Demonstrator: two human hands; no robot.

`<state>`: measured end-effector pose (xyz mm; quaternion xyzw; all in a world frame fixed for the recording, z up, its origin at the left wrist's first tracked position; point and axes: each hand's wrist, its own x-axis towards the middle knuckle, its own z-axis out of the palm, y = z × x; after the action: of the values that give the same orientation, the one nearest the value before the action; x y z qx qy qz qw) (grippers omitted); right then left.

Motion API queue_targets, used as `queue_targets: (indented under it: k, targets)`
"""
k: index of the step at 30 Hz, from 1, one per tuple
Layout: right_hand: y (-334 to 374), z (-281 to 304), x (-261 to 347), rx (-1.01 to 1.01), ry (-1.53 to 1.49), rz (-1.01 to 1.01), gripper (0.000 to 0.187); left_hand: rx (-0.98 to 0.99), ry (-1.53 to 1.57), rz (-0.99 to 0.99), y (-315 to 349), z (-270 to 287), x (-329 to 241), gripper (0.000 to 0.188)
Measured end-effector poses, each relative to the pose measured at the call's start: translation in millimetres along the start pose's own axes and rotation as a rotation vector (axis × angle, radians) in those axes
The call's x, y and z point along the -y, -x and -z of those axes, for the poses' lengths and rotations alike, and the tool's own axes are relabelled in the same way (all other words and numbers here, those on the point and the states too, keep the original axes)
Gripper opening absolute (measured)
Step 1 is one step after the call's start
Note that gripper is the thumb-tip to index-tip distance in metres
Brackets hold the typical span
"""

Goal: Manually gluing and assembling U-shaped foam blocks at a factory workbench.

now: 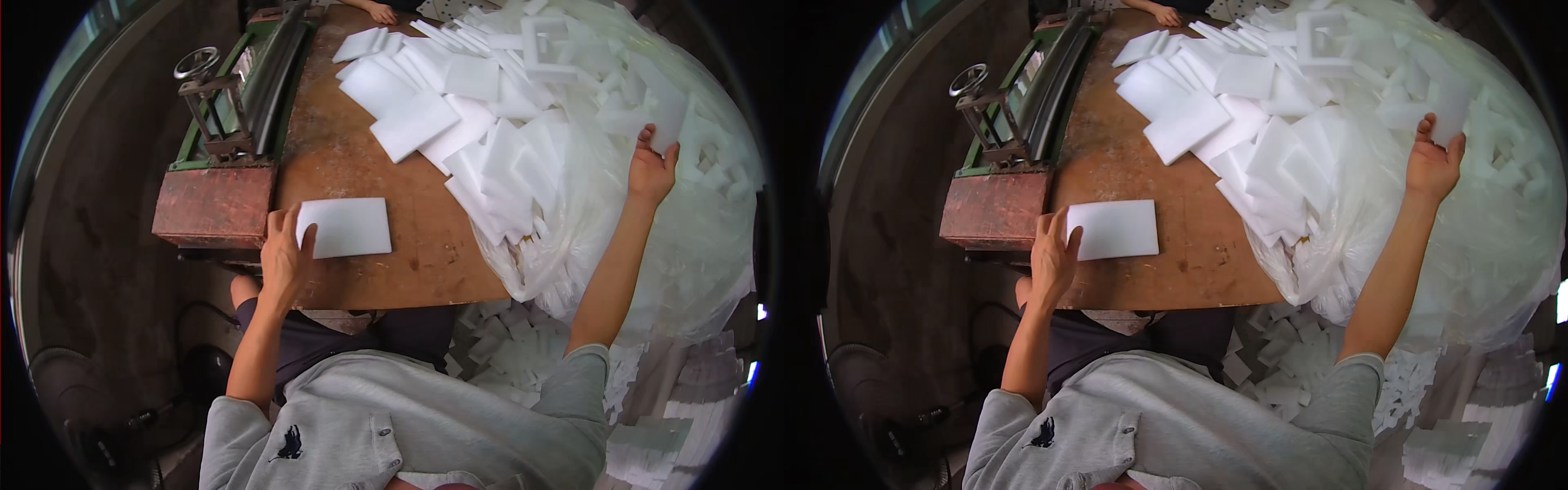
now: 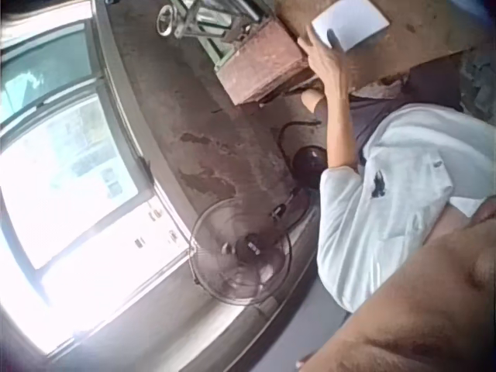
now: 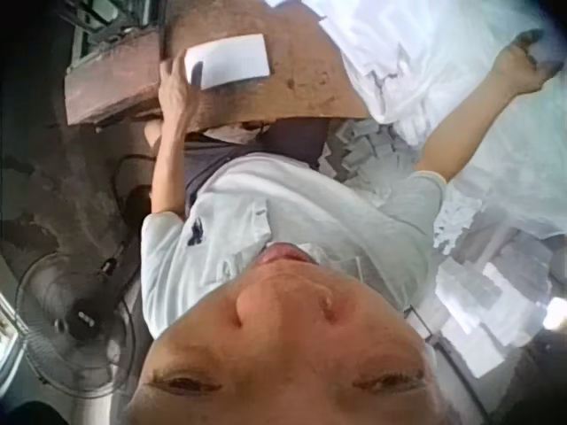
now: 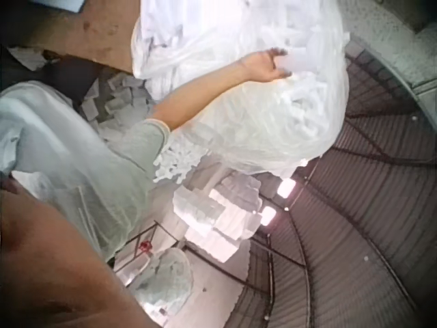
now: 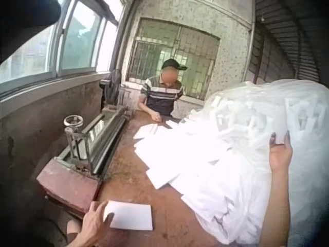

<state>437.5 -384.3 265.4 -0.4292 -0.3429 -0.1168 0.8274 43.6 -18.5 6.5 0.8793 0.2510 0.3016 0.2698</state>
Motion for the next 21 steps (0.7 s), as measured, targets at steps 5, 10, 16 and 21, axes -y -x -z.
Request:
queue_targets:
  k: [5,10,16,21]
  targets:
    - [15.7,-11.5,-27.4,-0.003,-0.846,-0.202,0.022,0.040,0.184,0.003,-2.9,18.7,-26.4,0.039]
    - [138.4,-77.0,-90.9,-0.022,-1.055,-0.681,0.025,0.072,0.301,0.034,-2.9,31.9,-29.9,0.049]
    - [322.0,-134.5,-150.9,-0.182,-0.973,-1.312,0.027,0.042,0.211,-0.135,1.5,34.9,-36.4,0.064]
    - [370.5,-145.8,-152.9,-0.170,-0.922,-1.438,0.024,-0.086,-0.057,0.019,15.8,44.5,-12.2,0.052]
